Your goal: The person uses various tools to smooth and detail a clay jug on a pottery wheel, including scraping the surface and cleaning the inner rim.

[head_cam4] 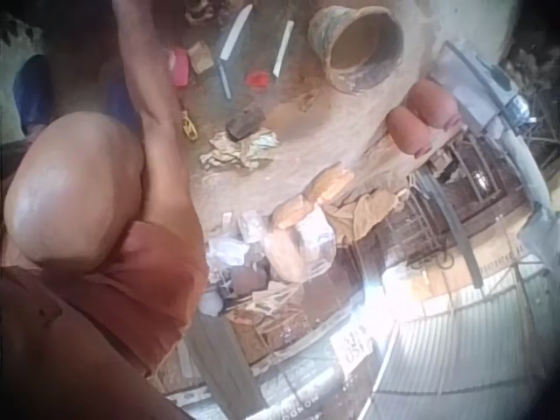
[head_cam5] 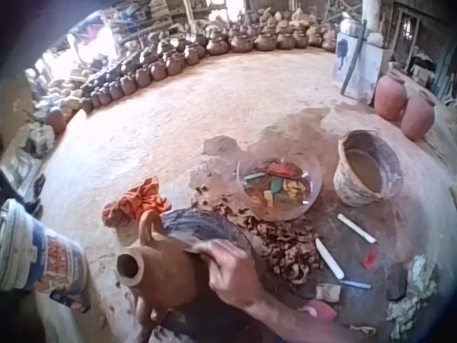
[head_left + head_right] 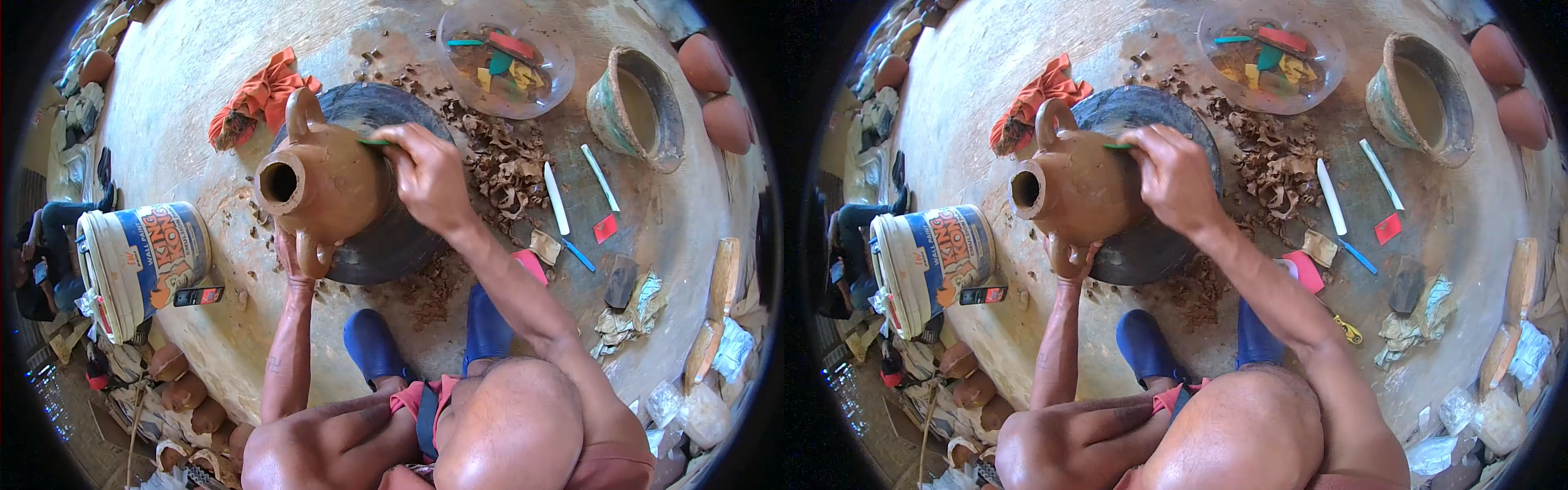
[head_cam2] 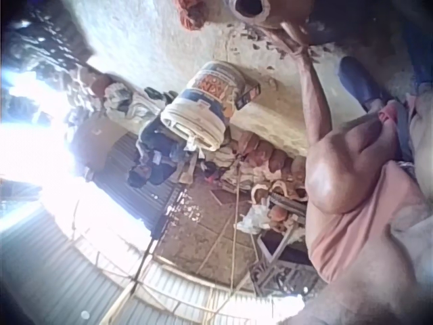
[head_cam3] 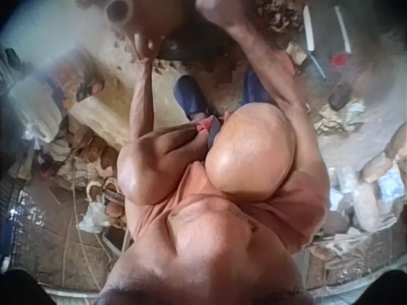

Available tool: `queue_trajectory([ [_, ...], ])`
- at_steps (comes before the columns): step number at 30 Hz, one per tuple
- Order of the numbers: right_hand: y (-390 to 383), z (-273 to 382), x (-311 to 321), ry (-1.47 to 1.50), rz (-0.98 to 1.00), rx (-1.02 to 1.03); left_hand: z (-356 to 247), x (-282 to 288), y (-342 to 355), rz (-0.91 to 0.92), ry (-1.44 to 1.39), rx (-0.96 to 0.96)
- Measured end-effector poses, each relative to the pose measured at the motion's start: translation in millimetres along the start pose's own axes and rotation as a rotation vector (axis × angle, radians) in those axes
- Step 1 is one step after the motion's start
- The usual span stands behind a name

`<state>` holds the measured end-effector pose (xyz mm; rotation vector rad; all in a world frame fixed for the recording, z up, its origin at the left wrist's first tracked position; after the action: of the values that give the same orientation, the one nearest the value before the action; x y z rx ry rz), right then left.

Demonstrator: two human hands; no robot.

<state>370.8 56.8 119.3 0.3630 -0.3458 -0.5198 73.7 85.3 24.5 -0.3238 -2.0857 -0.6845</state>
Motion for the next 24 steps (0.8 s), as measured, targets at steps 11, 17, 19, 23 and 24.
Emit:
queue_trajectory([
  [11, -4, -20, 11, -0.027, -0.049, -0.096, -5, -9, -10, 0.036, 0.217, -0.131],
  [17, -37, 47, 12, -0.087, -0.004, -0.038, -37, -1, -2, -0.116, -0.066, 0.16],
  [19, -50, 67, 12, -0.135, 0.031, 0.102, -41, 1, -4, -0.123, -0.073, 0.222],
  [23, -42, 74, 24, -0.217, 0.048, 0.333, -51, 6, -3, -0.174, -0.122, 0.307],
  [24, -30, 73, 27, -0.21, 0.002, 0.365, -51, 6, -6, -0.181, -0.092, 0.293],
])
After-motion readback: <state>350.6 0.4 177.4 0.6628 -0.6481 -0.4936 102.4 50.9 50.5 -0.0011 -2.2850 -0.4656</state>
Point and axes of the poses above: each hand's wrist, its own y-axis towards the middle knuckle, its own x-axis out of the back of the hand, z = x × y, the point moved 8 cm from there along y, towards the middle knuckle, and after that the axes turned 4 degrees about -z, right-handed, at the moved point
